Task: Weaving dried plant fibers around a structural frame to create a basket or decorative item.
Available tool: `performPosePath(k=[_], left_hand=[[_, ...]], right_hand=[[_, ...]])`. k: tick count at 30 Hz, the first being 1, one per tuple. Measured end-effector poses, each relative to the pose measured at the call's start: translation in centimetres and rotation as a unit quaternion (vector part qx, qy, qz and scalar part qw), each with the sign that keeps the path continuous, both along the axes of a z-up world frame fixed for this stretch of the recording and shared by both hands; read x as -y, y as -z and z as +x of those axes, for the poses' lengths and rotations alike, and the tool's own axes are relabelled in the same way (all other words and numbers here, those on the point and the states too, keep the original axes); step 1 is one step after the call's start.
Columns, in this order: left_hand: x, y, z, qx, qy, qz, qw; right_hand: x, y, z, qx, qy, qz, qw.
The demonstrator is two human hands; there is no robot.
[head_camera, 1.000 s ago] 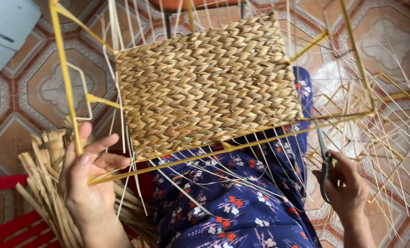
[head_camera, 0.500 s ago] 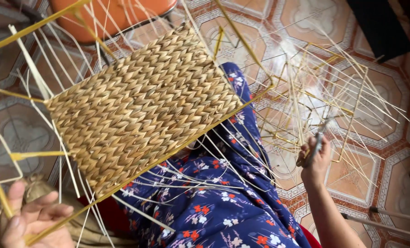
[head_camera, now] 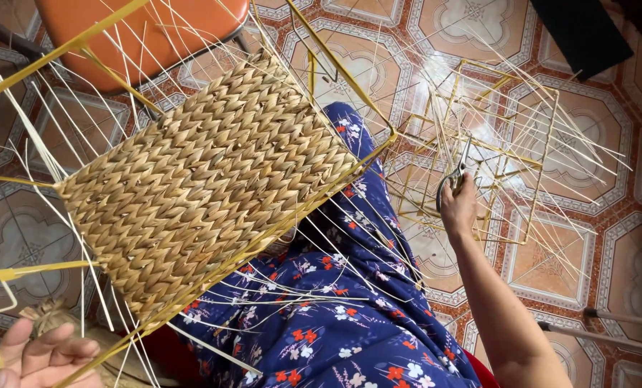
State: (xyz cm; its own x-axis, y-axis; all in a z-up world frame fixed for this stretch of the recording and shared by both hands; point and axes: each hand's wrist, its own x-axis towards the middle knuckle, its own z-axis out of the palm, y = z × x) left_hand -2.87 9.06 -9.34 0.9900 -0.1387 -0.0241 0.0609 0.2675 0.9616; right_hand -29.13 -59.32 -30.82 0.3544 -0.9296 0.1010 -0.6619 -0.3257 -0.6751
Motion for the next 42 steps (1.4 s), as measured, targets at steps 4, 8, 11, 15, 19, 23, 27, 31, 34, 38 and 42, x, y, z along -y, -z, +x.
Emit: performPosePath(k=[4,8,11,15,19,23,27,31,34,38,42], left_hand=[[0.7,-1.1,-1.0,-0.061,-0.003,-0.107,0.992],[6.2,-1.6,-2.6,0.03,-0.1,-0.043,0.994],[9.3,-1.7,-3.0,0.112,-0.142,-0.004,0.984],[10.2,-1.3,-3.8,0.159,-0.107,0.023,0.981],[9.5,-0.8,-3.7,0.141,-0.052,-0.023,0.988],[9.2,-1.3,-4.0,0.135,-0.047,-0.065,0.988],[9.3,1.9,-4.1,0.203,-0.072,-0.094,0.972],[11.3,1.8,-5.6,0.219,-0.07,-0.117,0.966],[12.4,-0.9,-5.3,0.251,-0.105,-0.106,0.956],[12.8,-3.1,-4.7,0.282,-0.136,-0.054,0.948],[17.3,-6.2,-4.9,0.304,-0.2,0.089,0.927]], right_hand=[[-0.2,-1.5,2.0,-0.078,0.0,0.083,0.994],[-0.2,-0.8,1.9,-0.055,-0.074,0.054,0.994],[-0.7,-1.9,2.7,-0.121,-0.044,0.116,0.985],[0.8,-2.4,0.9,-0.251,-0.103,0.083,0.959],[1.3,-5.2,0.3,-0.192,-0.204,0.012,0.96],[-4.2,-15.5,5.8,0.094,-0.193,0.208,0.954],[-6.2,-21.0,10.6,0.304,-0.301,0.254,0.867],[-6.9,-25.6,15.7,0.4,-0.37,0.431,0.719],[-6.9,-27.5,17.5,0.443,-0.414,0.324,0.726],[-7.6,-28.8,18.3,0.407,-0.349,-0.088,0.839],[-16.2,-35.5,19.0,0.412,-0.449,0.007,0.793]])
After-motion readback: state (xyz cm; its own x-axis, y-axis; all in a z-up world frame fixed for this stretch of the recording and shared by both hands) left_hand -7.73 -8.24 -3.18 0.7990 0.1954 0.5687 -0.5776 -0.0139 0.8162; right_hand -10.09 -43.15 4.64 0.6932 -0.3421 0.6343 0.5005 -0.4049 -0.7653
